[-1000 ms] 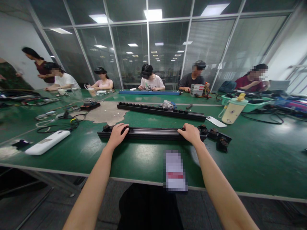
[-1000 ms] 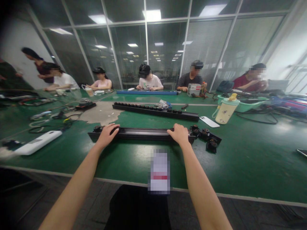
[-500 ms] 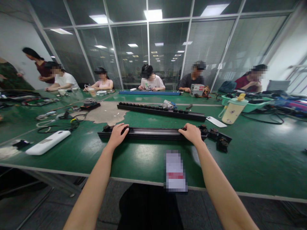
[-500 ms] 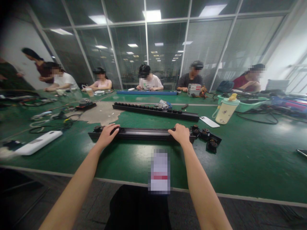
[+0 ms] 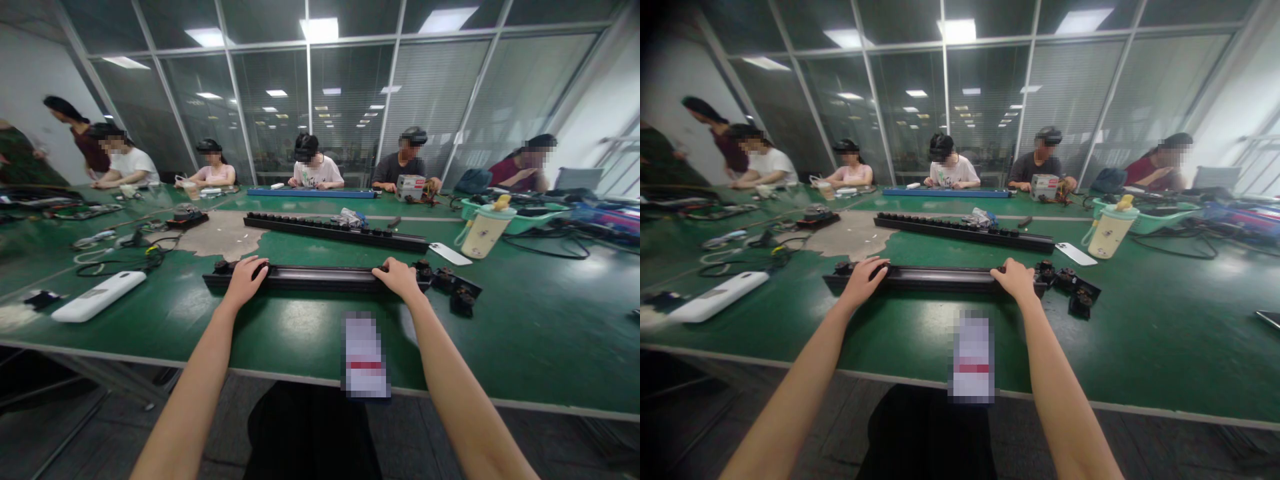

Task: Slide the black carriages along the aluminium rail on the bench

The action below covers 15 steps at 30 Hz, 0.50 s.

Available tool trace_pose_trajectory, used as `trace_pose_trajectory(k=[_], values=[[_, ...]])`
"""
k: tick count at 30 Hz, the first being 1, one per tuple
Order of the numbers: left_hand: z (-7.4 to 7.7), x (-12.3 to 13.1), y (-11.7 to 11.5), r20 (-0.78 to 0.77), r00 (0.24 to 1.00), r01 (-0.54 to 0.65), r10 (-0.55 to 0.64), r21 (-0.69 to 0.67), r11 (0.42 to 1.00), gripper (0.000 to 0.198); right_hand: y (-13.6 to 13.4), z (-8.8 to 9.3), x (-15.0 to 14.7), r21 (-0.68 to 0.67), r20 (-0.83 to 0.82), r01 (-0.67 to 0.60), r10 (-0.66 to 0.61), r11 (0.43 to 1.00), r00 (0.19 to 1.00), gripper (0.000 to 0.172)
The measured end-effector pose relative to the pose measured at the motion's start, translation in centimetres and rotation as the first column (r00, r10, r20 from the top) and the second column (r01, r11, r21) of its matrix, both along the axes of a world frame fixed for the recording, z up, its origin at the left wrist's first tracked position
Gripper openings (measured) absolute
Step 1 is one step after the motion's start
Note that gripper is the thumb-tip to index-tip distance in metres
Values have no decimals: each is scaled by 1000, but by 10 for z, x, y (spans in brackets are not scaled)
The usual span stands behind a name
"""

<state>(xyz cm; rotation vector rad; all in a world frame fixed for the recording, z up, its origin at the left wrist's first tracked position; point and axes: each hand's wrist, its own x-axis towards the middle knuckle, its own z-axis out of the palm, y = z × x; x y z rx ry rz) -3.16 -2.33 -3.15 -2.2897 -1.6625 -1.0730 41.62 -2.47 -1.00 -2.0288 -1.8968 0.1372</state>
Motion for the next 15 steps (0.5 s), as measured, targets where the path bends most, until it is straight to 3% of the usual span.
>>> trace_pose_trajectory(k=[5, 15], values=[[0, 0, -1, 8, 1000, -5, 5, -4, 1000, 52, 3, -5, 2, -37, -26, 43, -44, 998, 999, 38], [1, 1, -2, 12, 1000, -9, 9, -17, 1000, 53, 3, -6, 0, 71, -27, 51, -49, 996, 998, 31]])
